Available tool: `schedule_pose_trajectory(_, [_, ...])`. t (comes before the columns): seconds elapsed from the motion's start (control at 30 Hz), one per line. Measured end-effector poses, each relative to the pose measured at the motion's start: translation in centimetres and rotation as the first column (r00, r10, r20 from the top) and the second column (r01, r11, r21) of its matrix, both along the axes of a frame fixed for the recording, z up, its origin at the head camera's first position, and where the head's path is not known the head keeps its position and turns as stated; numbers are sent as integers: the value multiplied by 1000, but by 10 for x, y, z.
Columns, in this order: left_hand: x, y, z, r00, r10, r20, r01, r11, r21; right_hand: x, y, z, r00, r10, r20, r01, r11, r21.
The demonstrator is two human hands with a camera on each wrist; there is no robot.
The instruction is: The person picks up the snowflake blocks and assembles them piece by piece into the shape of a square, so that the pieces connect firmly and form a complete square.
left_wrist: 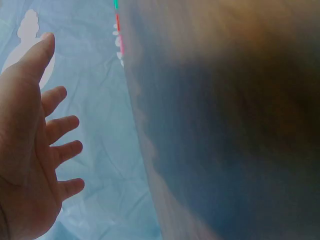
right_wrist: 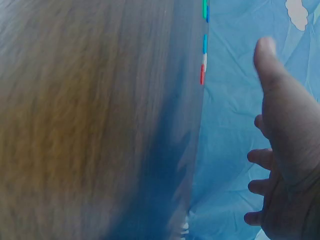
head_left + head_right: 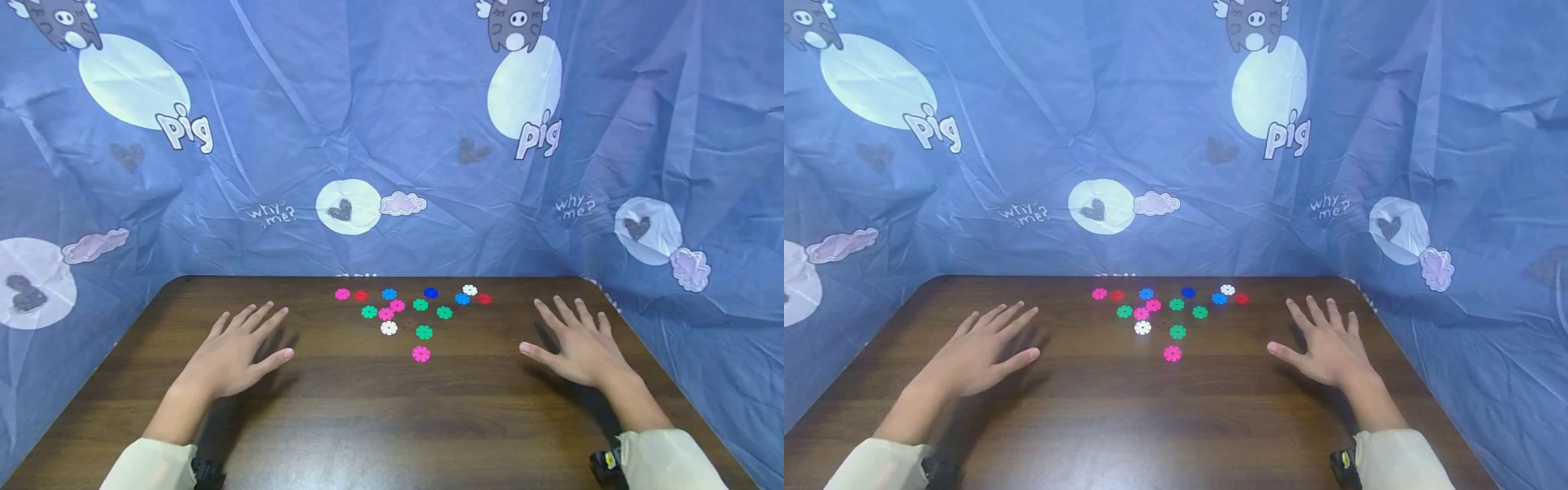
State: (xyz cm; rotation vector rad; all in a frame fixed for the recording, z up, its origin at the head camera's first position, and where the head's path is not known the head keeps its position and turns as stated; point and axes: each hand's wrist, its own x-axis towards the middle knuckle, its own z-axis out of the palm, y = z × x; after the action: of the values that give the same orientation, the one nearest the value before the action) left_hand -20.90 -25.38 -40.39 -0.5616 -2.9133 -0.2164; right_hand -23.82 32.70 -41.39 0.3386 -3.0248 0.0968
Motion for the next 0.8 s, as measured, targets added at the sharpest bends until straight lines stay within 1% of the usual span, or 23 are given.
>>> schedule_pose_trajectory(0.07, [-5, 6, 0, 1000, -15, -16, 15, 1000, -17, -2, -2, -1, 1000, 13, -10, -13, 1000, -1])
schedule_pose_trajectory(0.17, [-12, 15, -3, 998, -44, -37, 42, 998, -43, -7, -7, -2, 999, 39, -20, -39, 999, -10])
schedule_pose_trajectory(0.3, [-19, 31, -7, 995, -95, -37, 93, 994, -64, -12, -16, -4, 997, 69, -23, -69, 997, -37])
schedule_pose_trajectory(0.43, [-27, 48, -9, 989, -150, -17, 148, 984, -95, -17, -26, -8, 996, 90, -12, -91, 994, -61])
schedule_pose_trajectory(0.6, [-35, 71, -7, 976, -218, 0, 216, 968, -128, -23, -38, -12, 994, 108, 13, -107, 992, -74])
schedule_pose_trajectory(0.7, [-40, 84, -7, 968, -252, 17, 252, 959, -131, -27, -45, -13, 994, 109, 26, -107, 991, -75])
schedule_pose_trajectory(0.8, [-45, 97, -7, 960, -274, 49, 278, 955, -106, -31, -53, -13, 993, 111, 28, -109, 990, -85])
